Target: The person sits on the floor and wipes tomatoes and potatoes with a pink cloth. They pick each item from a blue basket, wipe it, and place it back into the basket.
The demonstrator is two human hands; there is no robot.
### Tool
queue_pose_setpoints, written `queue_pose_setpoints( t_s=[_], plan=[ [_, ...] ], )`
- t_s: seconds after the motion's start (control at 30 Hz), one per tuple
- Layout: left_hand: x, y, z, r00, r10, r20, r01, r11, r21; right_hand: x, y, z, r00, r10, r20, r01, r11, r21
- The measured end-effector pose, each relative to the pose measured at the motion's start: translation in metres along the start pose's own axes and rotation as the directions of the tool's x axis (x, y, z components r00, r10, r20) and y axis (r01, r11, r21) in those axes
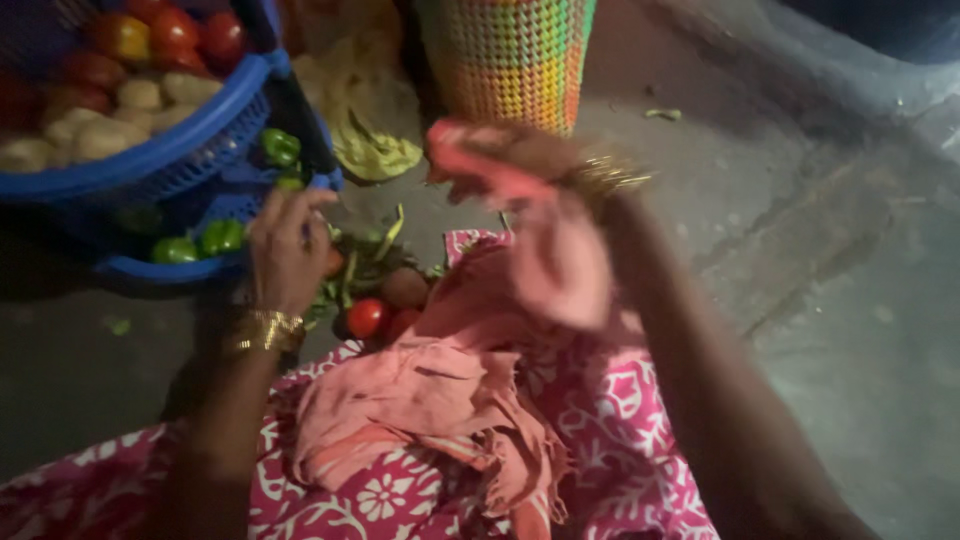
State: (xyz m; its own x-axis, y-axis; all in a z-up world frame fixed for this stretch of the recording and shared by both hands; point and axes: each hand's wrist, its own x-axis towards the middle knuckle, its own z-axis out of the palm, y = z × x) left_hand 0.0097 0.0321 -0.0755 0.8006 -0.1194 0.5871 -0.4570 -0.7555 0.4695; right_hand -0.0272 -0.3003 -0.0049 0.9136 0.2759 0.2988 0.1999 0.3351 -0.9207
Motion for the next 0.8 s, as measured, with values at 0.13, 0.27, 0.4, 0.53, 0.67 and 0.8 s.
queue_pose_setpoints(
  t_s=[0.13,0.27,0.4,0.53,0.67,0.8],
  plan=[
    [-0.057,-0.009,0.032,0.971,0.047,0.233,-0.026,0.995,-0.093,0.048,0.107,0.021,0.903,0.348,0.252,-0.091,0.728,-0.679],
    [-0.077,-0.019,0.046,0.962,0.032,0.272,-0.025,0.999,-0.027,0.045,0.153,0.031,0.808,0.510,0.296,0.088,0.391,-0.916],
    [-0.076,-0.011,0.040,0.839,-0.289,0.462,0.239,0.957,0.164,0.030,0.151,0.038,0.817,0.552,0.167,0.088,0.166,-0.982],
    [-0.072,0.004,0.031,0.793,-0.345,0.503,0.223,0.931,0.288,0.035,0.157,0.036,0.825,0.478,0.300,0.167,0.301,-0.939],
    [-0.072,0.011,0.017,0.776,-0.308,0.551,0.206,0.949,0.240,0.039,0.164,0.035,0.797,0.490,0.354,0.147,0.411,-0.900],
    [-0.074,0.008,0.010,0.720,-0.383,0.579,0.298,0.924,0.240,0.032,0.152,0.039,0.896,0.386,0.219,0.056,0.391,-0.919]
  ],
)
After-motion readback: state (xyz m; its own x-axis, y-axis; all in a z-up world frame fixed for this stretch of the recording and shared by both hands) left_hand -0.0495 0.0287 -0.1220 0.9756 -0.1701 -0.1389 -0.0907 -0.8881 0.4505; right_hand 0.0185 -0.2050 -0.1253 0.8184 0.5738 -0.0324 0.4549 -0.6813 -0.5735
